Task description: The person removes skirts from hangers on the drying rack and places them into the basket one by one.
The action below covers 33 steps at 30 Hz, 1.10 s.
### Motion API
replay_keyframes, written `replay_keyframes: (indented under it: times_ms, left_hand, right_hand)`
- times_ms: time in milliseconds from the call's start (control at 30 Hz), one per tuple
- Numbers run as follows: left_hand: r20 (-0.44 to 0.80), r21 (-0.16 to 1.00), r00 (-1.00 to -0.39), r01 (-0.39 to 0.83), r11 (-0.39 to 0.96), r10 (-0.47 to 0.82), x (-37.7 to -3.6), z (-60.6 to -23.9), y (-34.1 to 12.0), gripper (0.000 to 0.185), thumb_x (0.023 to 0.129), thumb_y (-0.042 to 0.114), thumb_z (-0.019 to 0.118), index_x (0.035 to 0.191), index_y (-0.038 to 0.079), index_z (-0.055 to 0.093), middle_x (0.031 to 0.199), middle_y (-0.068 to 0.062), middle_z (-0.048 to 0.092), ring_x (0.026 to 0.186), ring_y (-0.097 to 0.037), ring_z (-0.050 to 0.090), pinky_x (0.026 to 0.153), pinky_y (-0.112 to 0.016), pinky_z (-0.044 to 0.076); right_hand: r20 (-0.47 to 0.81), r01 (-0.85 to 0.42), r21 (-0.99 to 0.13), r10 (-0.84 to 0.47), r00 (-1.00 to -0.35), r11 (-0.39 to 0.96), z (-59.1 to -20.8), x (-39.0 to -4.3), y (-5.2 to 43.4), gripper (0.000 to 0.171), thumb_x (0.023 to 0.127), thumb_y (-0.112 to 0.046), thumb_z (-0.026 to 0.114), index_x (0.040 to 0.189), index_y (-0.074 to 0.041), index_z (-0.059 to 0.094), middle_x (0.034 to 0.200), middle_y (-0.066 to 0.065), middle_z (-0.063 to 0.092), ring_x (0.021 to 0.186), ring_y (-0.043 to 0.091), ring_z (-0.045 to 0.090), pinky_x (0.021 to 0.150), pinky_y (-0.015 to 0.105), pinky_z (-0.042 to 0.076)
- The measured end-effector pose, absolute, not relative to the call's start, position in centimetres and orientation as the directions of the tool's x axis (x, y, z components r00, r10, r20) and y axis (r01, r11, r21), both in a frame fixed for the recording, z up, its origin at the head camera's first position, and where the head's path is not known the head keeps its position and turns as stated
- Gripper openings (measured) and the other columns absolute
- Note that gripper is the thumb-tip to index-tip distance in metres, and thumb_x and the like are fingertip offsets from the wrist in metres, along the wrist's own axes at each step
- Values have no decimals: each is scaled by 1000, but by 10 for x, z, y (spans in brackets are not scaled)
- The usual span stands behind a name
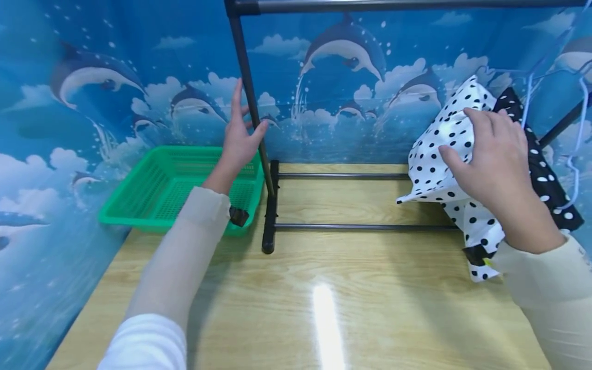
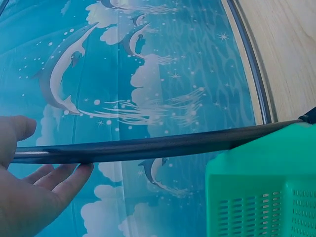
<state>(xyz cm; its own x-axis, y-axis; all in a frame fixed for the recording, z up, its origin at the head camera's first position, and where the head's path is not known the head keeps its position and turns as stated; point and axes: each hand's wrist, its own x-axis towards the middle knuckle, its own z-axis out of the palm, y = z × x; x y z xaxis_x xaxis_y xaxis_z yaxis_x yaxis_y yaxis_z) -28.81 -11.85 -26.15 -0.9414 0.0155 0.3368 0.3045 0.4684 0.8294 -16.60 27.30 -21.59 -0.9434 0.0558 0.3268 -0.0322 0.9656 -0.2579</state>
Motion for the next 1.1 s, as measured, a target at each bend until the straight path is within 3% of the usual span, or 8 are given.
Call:
replay_keyframes:
  times_ms: [233,433,600,867,1100]
  left_hand:
    - [358,827,-934,316,465,-2,-292,-266,-115,85,100,25,54,140,65,-10,148,-1,45,124,-23,56,93,-41,50]
    - [390,809,-920,323,491,-36,-297,-271,-114,83,100,25,53,142,64,-7,137,0,58,115,-18,62,90,-35,52]
    - [439,773,-897,343,534,-58,-299,-275,-112,82,99,22,54,148,56,-3,130,-3,63,115,-14,62,90,-33,53]
    - [444,755,-893,327,569,-77,-297,-280,-110,86,99,17,56,149,55,-4,122,-4,67,102,-19,68,84,-36,55]
    - [461,725,-883,320,610,-84,-297,-280,-109,91,98,16,58,148,55,-7,119,-2,68,97,-21,68,79,-38,55]
  right_hand:
    - [334,22,-271,116,-936,962,-216,-167,286,74,98,-30,50,155,-3,10,158,26,7,147,41,-4,116,55,-7]
    - [329,117,-298,217,-919,947,-214,-167,293,73,99,-32,46,156,-7,7,160,20,-10,146,39,-13,112,63,-3]
    - [304,163,-336,270,-913,928,-215,-167,301,78,99,-33,45,156,-9,-4,159,16,-19,145,36,-17,110,65,-1]
    - [221,215,-412,326,-919,885,-221,-172,305,85,100,-37,39,150,-9,-24,158,14,-22,145,41,-10,110,63,4]
    - [146,268,-496,383,-912,826,-223,-174,311,78,102,-39,29,149,-12,-27,159,15,-18,143,46,-8,106,67,12]
